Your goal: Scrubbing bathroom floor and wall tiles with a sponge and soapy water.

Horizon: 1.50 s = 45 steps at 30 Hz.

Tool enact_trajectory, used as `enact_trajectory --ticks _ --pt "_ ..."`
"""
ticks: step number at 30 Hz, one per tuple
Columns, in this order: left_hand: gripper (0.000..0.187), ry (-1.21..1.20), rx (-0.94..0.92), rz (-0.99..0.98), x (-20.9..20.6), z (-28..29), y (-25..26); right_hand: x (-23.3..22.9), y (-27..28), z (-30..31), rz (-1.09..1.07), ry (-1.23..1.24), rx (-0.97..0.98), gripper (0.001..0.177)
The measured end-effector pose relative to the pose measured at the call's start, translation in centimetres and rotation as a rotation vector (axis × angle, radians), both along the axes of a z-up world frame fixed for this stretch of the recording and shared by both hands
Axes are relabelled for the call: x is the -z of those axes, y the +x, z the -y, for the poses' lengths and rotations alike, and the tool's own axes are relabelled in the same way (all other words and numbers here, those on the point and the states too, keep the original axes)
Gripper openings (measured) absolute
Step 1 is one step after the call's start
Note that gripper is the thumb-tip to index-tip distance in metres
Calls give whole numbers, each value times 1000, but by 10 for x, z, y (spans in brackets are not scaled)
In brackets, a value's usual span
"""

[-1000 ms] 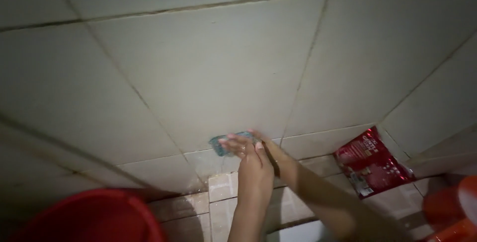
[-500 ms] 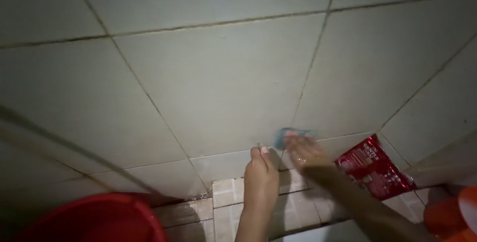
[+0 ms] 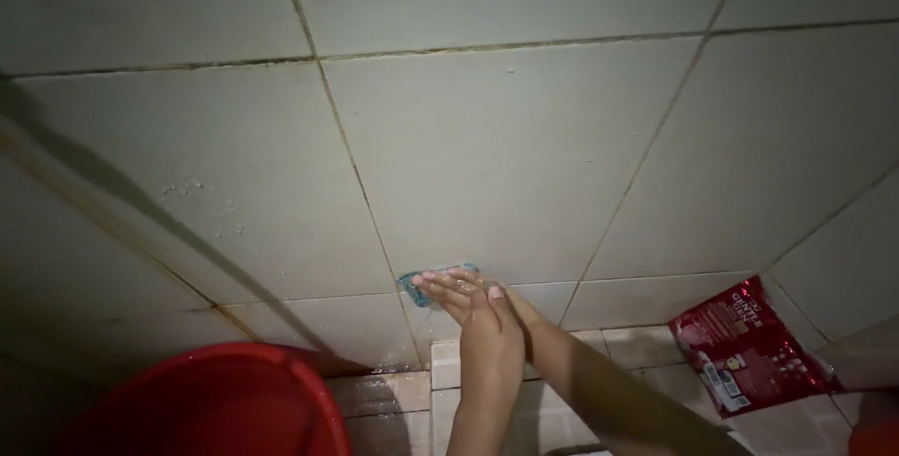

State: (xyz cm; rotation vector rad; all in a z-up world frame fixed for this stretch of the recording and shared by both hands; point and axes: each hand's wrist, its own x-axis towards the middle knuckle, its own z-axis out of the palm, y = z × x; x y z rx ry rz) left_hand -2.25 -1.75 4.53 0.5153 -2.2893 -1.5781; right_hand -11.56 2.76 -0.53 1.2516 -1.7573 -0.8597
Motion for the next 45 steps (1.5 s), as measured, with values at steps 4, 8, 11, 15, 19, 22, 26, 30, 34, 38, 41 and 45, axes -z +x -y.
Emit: enact_trajectory --ticks 4,8,11,15,19,22,26,30,34,38,41,45 --pt "50 43 19 143 -10 -6 11 29 -29 -56 442 -140 -187 66" --pt "48 5 -2 107 2 -10 7 31 -49 -151 790 -168 -234 58" --pt "48 -21 -1 161 -1 -15 7 40 -51 -186 776 -145 -103 57" --pt "48 -48 28 206 2 -20 4 -12 -31 -145 736 -91 -165 56" --pt "48 -7 18 129 -3 -19 3 -37 -14 -80 1179 -413 -403 49" --pt "51 30 21 104 -5 -17 1 -30 -13 -54 1590 -591 -574 58" --pt "52 38 32 146 8 -22 -2 1 -26 -61 1641 -629 -596 53" --pt "49 -37 23 137 53 -28 -14 20 -33 -117 1051 -513 -187 34" --pt "48 -110 3 222 72 -44 -21 20 -54 -211 1058 -275 -132 61" --pt "46 -131 15 233 99 -57 -28 55 -84 -272 769 -129 -182 59" --pt "45 -102 31 245 95 -60 -30 53 -89 -275 582 -6 -181 49" --pt "47 -60 43 262 99 -57 -32 33 -72 -223 503 6 -211 64"
